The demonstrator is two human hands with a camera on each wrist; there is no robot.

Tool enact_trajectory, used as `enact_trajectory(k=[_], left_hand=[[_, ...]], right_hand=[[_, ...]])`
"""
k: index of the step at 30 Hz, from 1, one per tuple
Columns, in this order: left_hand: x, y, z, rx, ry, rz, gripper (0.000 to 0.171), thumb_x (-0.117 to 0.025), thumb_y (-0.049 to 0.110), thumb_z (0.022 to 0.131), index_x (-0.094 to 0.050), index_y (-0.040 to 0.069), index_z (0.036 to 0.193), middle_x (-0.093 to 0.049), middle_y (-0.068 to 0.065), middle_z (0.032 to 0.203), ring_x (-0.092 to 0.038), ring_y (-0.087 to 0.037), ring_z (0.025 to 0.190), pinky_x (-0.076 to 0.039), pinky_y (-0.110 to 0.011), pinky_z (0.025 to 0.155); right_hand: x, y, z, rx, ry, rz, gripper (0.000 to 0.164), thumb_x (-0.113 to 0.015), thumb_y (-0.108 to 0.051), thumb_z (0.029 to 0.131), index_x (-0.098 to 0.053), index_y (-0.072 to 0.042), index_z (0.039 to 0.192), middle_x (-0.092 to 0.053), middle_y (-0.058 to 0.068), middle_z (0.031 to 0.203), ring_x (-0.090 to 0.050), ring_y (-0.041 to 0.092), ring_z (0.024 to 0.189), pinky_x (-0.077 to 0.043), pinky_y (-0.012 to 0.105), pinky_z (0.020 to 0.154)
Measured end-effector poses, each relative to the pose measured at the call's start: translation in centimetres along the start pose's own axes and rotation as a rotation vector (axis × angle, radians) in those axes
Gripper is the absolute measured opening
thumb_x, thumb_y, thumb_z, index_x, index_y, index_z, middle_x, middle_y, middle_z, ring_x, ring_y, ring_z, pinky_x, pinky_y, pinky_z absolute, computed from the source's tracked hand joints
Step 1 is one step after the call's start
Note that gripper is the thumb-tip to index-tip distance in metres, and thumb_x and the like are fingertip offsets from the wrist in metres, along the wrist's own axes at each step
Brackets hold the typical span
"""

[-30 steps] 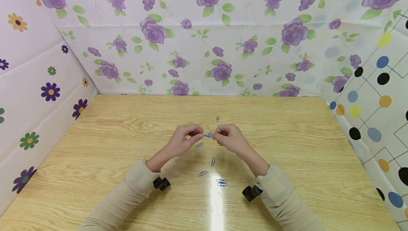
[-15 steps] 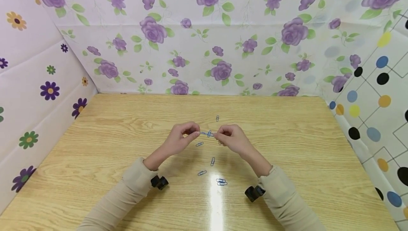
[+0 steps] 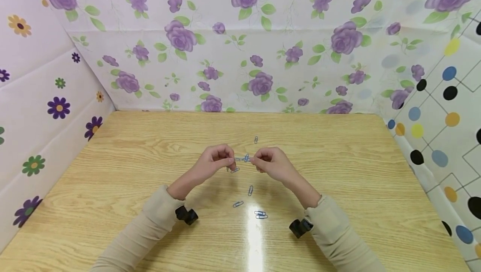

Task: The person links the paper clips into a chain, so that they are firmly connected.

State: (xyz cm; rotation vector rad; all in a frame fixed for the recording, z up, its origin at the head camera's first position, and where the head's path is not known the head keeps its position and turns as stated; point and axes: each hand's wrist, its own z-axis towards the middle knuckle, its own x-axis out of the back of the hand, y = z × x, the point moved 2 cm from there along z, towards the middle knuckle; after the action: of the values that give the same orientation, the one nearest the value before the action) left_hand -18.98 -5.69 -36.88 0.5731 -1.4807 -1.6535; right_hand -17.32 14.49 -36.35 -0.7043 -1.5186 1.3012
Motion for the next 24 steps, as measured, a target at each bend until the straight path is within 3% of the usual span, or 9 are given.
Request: enact_trajectory(k=[3, 5, 11, 17, 24], left_hand=[[0.0, -0.1, 0.1, 0.038, -0.028, -0.06, 0.017, -0.051, 0.0, 0.091, -0.05, -0.013, 0.101, -0.061, -0.015, 0.075, -0.061, -0.022, 0.07, -0.051, -0.039, 0.07], [-0.1, -0.1, 0.1, 0.062, -0.036, -0.043, 0.02, -0.051, 0.003, 0.091, -0.05, -0.011, 0.106, -0.06, -0.012, 0.071, -0.059, -0.019, 0.066, -0.049, -0.032, 0.065], [-0.6, 0.1, 0.3, 0.095, -0.036, 0.138, 0.02, -0.056, 0.011, 0.091, -0.061, -0.003, 0.103, -0.052, -0.005, 0.058, -0.047, -0.013, 0.05, -0.033, -0.022, 0.045], [-1.0, 3.1, -0.2, 0.074, -0.03, 0.212, 0.013, -0.055, 0.003, 0.089, -0.065, -0.005, 0.088, -0.047, -0.003, 0.052, -0.042, -0.007, 0.045, -0.031, -0.019, 0.042], [-0.9, 3.5, -0.4, 0.004, -0.002, 0.282, 0.012, -0.054, -0.001, 0.088, -0.065, -0.005, 0.085, -0.046, 0.001, 0.052, -0.039, -0.004, 0.044, -0.031, -0.018, 0.042]], right_hand=[[-0.1, -0.1, 0.0, 0.011, -0.002, -0.008, 0.018, -0.057, -0.012, 0.09, -0.06, 0.002, 0.08, -0.051, 0.007, 0.065, -0.046, 0.016, 0.058, -0.043, 0.028, 0.057], [-0.2, -0.1, 0.0, 0.037, -0.009, -0.012, 0.018, -0.057, -0.013, 0.09, -0.061, 0.001, 0.079, -0.052, 0.008, 0.064, -0.045, 0.016, 0.057, -0.042, 0.029, 0.055], [-0.2, -0.1, -0.1, 0.114, -0.022, -0.059, 0.019, -0.057, -0.018, 0.091, -0.062, -0.004, 0.078, -0.055, 0.009, 0.066, -0.049, 0.024, 0.058, -0.043, 0.03, 0.052], [-0.5, -0.8, -0.1, 0.036, -0.033, -0.095, 0.013, -0.057, -0.008, 0.09, -0.063, 0.001, 0.083, -0.057, 0.018, 0.073, -0.055, 0.033, 0.066, -0.045, 0.028, 0.055], [0.5, 0.6, 0.4, 0.024, -0.032, -0.106, 0.018, -0.055, -0.015, 0.092, -0.064, 0.0, 0.089, -0.058, 0.021, 0.078, -0.056, 0.027, 0.067, -0.049, 0.037, 0.061]])
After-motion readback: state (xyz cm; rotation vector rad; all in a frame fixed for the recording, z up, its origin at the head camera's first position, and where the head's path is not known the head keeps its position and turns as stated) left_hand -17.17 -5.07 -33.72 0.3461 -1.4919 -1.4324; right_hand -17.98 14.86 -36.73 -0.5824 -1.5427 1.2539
